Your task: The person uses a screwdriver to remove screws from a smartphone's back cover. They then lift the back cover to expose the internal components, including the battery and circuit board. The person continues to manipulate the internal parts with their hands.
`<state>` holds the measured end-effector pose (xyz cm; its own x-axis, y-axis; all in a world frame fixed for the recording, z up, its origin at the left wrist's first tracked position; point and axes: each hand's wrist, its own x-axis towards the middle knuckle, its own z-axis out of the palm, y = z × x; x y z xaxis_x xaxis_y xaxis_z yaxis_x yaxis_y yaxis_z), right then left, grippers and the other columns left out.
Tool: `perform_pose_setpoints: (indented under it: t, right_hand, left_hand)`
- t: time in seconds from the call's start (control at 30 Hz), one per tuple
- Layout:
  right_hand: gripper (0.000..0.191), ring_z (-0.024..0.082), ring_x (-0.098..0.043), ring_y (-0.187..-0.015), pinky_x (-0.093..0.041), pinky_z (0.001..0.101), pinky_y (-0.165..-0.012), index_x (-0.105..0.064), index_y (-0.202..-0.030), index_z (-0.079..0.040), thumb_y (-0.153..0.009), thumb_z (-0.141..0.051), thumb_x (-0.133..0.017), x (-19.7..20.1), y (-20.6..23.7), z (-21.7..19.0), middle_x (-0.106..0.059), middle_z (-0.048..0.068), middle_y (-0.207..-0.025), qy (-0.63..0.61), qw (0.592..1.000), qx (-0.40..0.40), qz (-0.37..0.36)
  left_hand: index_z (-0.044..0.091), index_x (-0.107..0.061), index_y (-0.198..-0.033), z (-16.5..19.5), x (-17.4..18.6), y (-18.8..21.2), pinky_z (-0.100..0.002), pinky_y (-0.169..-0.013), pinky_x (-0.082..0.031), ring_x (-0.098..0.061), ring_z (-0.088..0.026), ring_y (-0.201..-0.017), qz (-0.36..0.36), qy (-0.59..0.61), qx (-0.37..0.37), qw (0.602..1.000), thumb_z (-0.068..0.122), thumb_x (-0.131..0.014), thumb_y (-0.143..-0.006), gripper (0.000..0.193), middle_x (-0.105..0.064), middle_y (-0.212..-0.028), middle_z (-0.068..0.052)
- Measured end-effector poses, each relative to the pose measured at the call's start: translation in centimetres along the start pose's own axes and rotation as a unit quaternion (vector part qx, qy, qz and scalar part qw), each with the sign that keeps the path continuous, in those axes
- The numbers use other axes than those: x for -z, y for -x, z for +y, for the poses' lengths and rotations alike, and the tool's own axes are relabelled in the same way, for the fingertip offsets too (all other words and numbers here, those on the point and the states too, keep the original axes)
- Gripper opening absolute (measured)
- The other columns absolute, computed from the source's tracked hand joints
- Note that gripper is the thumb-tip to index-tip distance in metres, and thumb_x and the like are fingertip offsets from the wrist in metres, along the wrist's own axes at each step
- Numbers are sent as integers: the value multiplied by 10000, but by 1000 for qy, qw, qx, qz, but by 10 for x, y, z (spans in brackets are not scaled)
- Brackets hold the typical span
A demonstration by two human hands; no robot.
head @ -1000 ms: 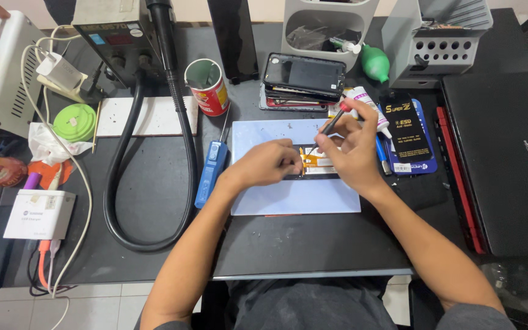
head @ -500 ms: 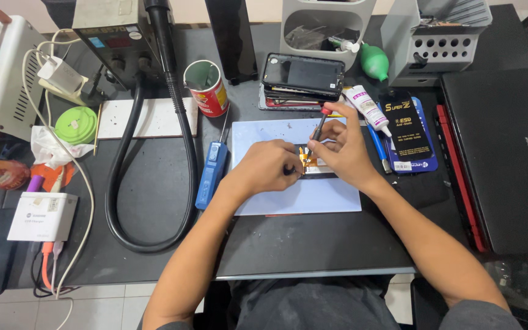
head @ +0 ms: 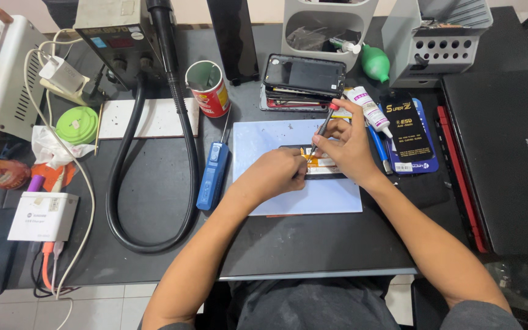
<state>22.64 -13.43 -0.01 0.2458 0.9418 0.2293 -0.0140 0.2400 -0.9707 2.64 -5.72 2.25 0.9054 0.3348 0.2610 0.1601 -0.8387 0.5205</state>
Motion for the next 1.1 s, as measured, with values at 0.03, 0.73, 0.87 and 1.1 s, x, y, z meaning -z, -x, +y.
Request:
perform_pose_setpoints:
  t: [0.03, 0.73, 0.87, 1.1]
  right_hand:
    - [735, 167, -659, -929, -635, 328, -742, -267, -1504, -95, -932, 60, -702, 0, 0, 0, -634, 155, -1077, 0, 1000, 1, 2]
    - [741, 152, -663, -974, -641, 318, -746, -251, -1505, -111, -937, 46, -701, -3, -1, 7, -625, 138, -1089, 10, 1000, -7, 8]
    - [742, 148, -661, -972, -641, 317, -743, -251, -1509, -113, -936, 48, -694, -4, -1, 6, -625, 140, -1086, 6, 1000, -10, 7]
    - [746, 147, -659, -959, -640, 316, -743, -250, -1515, -106, -937, 46, -695, -5, -2, 6, -619, 133, -1075, -2, 1000, -12, 8]
  left_hand:
    - [35, -659, -741, -1, -1, 0, -469, -727, -536, -654, -357, -776, 0, -1, 2, 1000, 87, -730, -720, 91, -655, -810, -141]
    - [46, -642, -780, -36, 13, 1, -456, -723, -520, -656, -351, -765, 101, -37, 41, 993, 150, -766, -752, 165, -652, -809, -132]
    - [42, -639, -813, -60, 25, 7, -466, -723, -468, -650, -326, -797, 188, -193, 78, 960, 166, -749, -771, 171, -642, -824, -130]
    - [71, -630, -852, -71, 19, 6, -447, -744, -430, -645, -285, -858, 210, -217, 107, 947, 161, -708, -817, 123, -633, -857, -93]
